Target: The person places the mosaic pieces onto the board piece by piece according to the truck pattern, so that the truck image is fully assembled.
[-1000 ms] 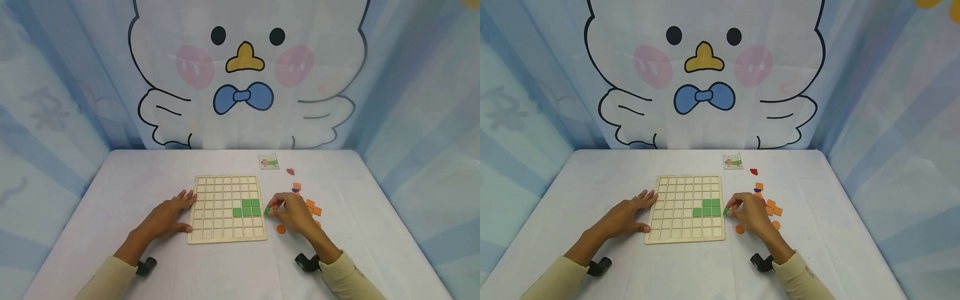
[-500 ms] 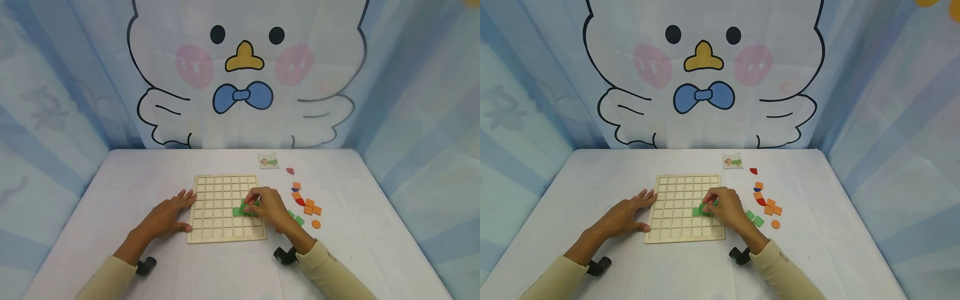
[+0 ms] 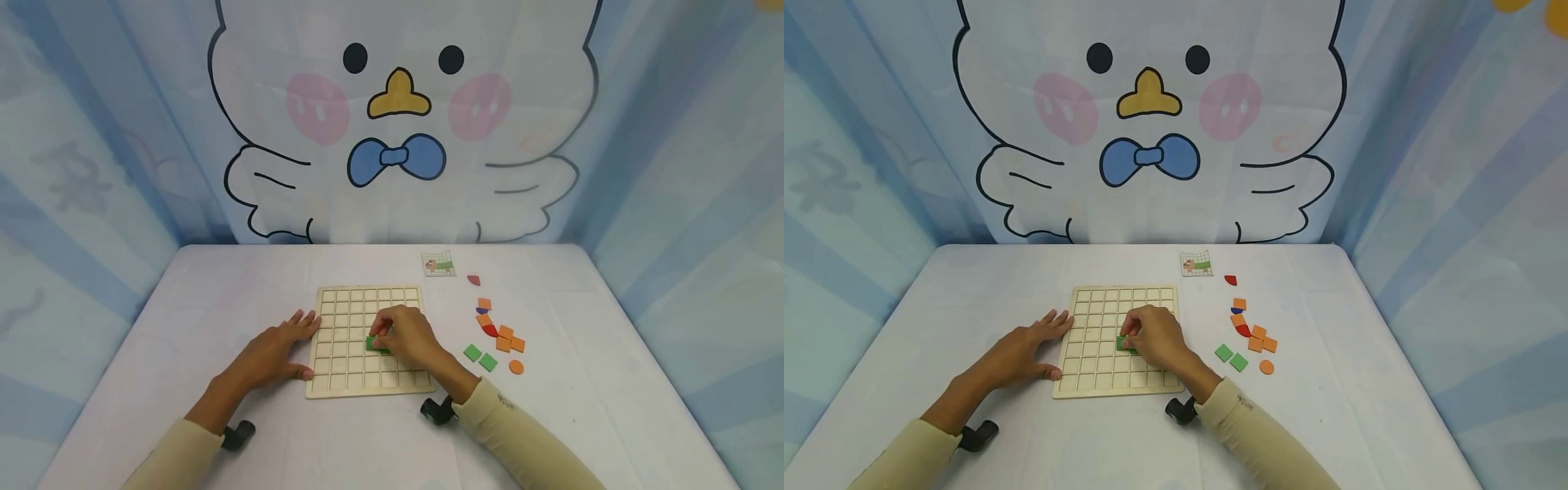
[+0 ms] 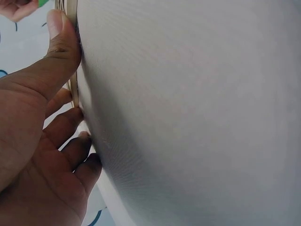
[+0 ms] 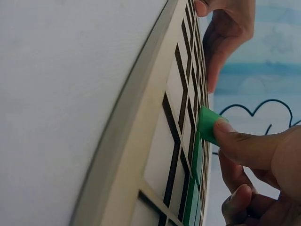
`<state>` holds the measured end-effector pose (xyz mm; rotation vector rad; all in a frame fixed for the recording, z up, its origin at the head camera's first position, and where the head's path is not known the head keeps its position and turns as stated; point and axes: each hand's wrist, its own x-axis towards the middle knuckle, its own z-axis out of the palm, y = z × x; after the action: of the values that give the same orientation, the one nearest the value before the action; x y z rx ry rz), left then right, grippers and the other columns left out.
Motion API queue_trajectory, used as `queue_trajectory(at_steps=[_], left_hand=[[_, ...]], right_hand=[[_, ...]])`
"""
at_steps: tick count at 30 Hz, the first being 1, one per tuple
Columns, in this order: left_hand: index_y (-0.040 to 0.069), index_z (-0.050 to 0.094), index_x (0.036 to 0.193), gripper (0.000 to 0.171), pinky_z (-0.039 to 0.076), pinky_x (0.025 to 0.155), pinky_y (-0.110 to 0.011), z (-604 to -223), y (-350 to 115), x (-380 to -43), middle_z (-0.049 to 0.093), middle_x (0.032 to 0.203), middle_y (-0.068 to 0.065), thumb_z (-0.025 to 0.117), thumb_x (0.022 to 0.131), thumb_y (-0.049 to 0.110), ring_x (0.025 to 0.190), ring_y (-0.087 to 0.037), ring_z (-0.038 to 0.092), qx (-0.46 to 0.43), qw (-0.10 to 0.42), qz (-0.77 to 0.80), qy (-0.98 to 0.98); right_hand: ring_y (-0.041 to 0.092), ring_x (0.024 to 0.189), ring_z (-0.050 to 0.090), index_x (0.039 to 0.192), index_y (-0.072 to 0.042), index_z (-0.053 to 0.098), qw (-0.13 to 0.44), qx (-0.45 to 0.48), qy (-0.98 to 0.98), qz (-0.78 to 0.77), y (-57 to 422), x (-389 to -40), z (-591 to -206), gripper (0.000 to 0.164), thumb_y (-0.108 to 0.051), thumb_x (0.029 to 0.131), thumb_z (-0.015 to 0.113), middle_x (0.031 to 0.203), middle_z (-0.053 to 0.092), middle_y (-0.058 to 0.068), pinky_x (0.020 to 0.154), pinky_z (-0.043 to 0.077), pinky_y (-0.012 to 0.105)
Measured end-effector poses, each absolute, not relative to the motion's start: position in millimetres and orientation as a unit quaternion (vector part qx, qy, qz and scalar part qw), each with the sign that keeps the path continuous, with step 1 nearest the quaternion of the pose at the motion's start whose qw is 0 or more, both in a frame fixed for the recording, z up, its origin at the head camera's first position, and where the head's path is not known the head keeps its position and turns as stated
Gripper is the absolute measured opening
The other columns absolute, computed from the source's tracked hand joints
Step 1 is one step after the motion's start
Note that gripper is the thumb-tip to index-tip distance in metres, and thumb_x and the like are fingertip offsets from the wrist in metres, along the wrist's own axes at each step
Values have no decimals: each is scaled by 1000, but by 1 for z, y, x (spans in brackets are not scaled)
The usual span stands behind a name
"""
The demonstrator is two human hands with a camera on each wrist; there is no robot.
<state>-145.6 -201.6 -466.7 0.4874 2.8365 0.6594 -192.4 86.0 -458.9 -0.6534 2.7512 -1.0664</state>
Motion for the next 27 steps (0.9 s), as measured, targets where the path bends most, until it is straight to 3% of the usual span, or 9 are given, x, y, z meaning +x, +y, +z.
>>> queue_trajectory(at_steps=[11, 17, 24, 27], left_hand=[[13, 40, 164, 107, 32, 122, -73, -467, -201, -146, 34, 172, -13, 92, 75, 40, 159, -45, 31, 164, 92, 219, 958], [13, 40, 164, 107, 33, 122, -73, -467, -201, -146, 34, 172, -13, 92, 75, 39, 159, -46, 31, 165, 89, 219, 957], [13, 41, 164, 106, 32, 122, -72, -467, -201, -145, 34, 172, -13, 93, 75, 38, 159, -45, 30, 164, 89, 218, 958], [13, 41, 164, 106, 32, 122, -72, -468, -201, -146, 34, 173, -13, 93, 75, 38, 160, -46, 30, 164, 90, 218, 958]], right_hand=[[8, 81, 61, 80, -24, 76, 73, -224, 924, -301, 80, -189, -458, 18, -13, 86, 89, 84, 69, -10, 75, 49, 30], [8, 84, 63, 86, -23, 77, 58, -218, 920, -321, 87, -187, -458, 13, -18, 87, 89, 86, 69, -10, 81, 52, 33], [20, 97, 69, 92, -19, 79, 44, -180, 916, -355, 114, -182, -450, 14, -13, 86, 90, 92, 72, -5, 94, 53, 43], [20, 97, 67, 94, -19, 79, 43, -152, 923, -350, 130, -180, -447, 17, -12, 84, 91, 95, 74, -4, 91, 51, 41]])
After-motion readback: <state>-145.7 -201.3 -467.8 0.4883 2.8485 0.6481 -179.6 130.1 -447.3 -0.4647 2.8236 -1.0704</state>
